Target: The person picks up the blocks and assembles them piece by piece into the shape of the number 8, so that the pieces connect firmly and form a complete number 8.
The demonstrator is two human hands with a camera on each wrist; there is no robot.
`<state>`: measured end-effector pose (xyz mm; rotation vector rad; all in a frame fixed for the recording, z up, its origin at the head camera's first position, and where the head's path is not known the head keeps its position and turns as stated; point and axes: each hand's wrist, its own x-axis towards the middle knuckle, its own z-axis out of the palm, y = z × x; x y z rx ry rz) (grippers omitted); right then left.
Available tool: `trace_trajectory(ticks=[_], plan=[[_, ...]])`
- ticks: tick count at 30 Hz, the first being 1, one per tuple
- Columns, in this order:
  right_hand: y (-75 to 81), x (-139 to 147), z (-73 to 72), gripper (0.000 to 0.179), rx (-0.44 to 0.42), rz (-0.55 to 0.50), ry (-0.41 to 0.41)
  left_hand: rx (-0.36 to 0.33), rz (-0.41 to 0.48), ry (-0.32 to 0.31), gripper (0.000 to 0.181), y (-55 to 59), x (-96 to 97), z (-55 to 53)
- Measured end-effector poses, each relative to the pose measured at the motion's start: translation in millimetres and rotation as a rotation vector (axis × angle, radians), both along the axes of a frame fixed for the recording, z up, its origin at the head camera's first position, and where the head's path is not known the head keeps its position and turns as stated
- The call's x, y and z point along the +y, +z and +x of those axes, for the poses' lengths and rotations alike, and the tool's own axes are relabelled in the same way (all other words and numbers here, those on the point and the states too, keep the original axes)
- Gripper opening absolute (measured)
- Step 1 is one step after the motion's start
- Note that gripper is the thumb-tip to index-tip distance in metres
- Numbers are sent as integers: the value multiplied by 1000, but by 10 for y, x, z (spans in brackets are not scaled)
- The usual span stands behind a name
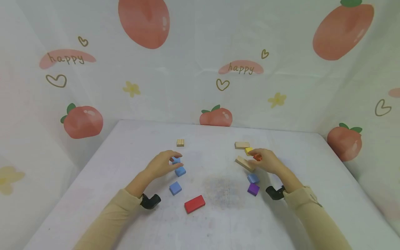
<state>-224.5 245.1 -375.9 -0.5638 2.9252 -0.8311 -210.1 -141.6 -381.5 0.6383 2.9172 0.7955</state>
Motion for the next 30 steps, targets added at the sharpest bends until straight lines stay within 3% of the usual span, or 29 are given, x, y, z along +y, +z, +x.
trace_trajectory(ticks=[10,17,30], plan=[[-140,25,-76,38,-108,-24,-20,-129,100,5,40,-172,-28,-46],[-190,20,-99,40,-156,-18,-43,-99,65,-17,43,-211,-17,-32],[-224,25,-106,39,-213,-27,-45,-109,34,-8,40,-260,-2,-29]])
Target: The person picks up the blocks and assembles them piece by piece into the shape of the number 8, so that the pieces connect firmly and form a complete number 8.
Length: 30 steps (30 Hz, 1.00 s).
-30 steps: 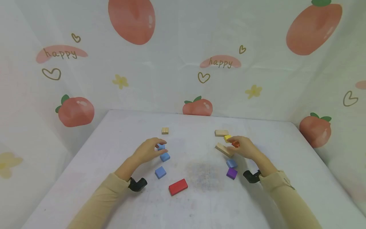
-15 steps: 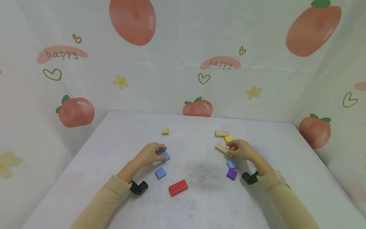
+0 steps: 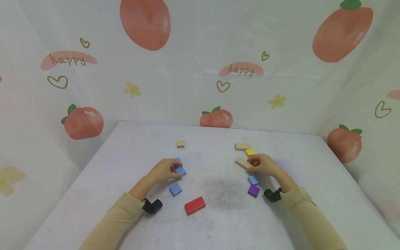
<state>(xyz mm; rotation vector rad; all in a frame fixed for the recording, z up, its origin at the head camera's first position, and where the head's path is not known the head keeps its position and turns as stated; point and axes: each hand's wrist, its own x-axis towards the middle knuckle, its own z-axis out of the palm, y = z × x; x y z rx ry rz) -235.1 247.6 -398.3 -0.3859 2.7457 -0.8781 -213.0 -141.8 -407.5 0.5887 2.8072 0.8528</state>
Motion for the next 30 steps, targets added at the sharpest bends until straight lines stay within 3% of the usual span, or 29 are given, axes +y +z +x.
trace_trajectory(ticks=[18,30], plan=[[-47,3,-18,40,36,-17,14,4,7,-14,38,-21,-13,-7],[-37,-5,-17,39,19,-29,1,-22,3,11,38,-39,-9,-19]])
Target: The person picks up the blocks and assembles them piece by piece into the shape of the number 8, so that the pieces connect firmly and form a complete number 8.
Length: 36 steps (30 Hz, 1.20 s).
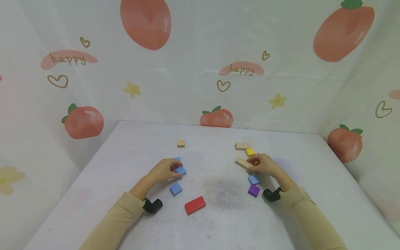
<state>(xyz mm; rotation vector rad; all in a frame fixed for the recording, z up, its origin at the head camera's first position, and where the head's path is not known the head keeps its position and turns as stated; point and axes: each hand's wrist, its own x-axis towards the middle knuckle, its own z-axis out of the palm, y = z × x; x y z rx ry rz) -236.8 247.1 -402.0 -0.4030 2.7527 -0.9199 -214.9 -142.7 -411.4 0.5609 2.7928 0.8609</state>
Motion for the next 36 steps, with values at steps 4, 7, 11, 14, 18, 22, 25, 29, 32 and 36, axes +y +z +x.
trace_trajectory(ticks=[4,7,11,14,18,22,25,29,32,36], plan=[[-7,-1,-5,39,-9,-8,-11,-3,4,7,38,-5,2,-1],[-14,-2,-18,38,-15,-7,-19,1,9,5,38,-7,-1,-2],[-13,-8,-30,37,-21,-8,-25,6,21,-2,37,-10,-7,-8],[-9,-9,-40,36,-16,-25,-21,3,26,1,37,-9,-8,-10],[8,-14,-41,35,5,-45,7,-3,20,7,37,-7,-4,-4],[36,-38,-40,35,-1,-55,24,-8,15,12,37,-3,4,-2],[56,-74,-40,34,-14,-52,27,-14,20,20,36,-1,11,-3],[79,-143,-22,33,-17,-73,41,-12,22,17,35,2,16,-3],[88,-197,-2,32,-5,-100,70,-7,16,14,36,4,17,-8],[88,-257,11,31,21,-108,98,-7,10,17,36,10,19,-10]])
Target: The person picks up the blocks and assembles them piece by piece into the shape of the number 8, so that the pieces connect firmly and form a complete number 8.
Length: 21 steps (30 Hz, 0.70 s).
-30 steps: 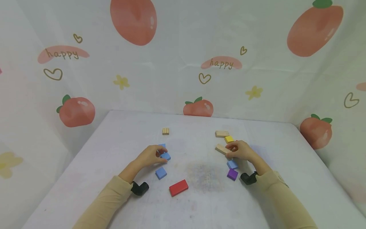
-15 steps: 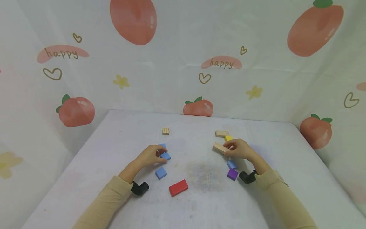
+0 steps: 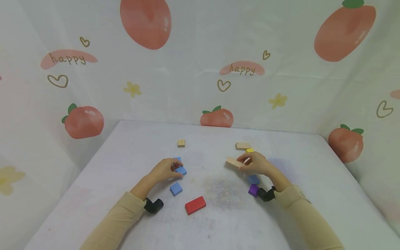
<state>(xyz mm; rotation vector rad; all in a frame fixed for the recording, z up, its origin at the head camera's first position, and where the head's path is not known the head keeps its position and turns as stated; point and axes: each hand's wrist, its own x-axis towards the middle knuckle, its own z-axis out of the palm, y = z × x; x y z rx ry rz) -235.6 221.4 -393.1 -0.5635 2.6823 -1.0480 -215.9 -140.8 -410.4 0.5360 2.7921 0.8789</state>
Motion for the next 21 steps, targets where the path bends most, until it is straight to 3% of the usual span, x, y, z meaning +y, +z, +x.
trace_trajectory(ticks=[7,21], plan=[[-23,-64,-5,29,35,-6,56,-14,-2,17,36,3,15,-2],[-39,-249,-36,29,-15,-5,89,-12,-11,31,36,3,14,-2]])
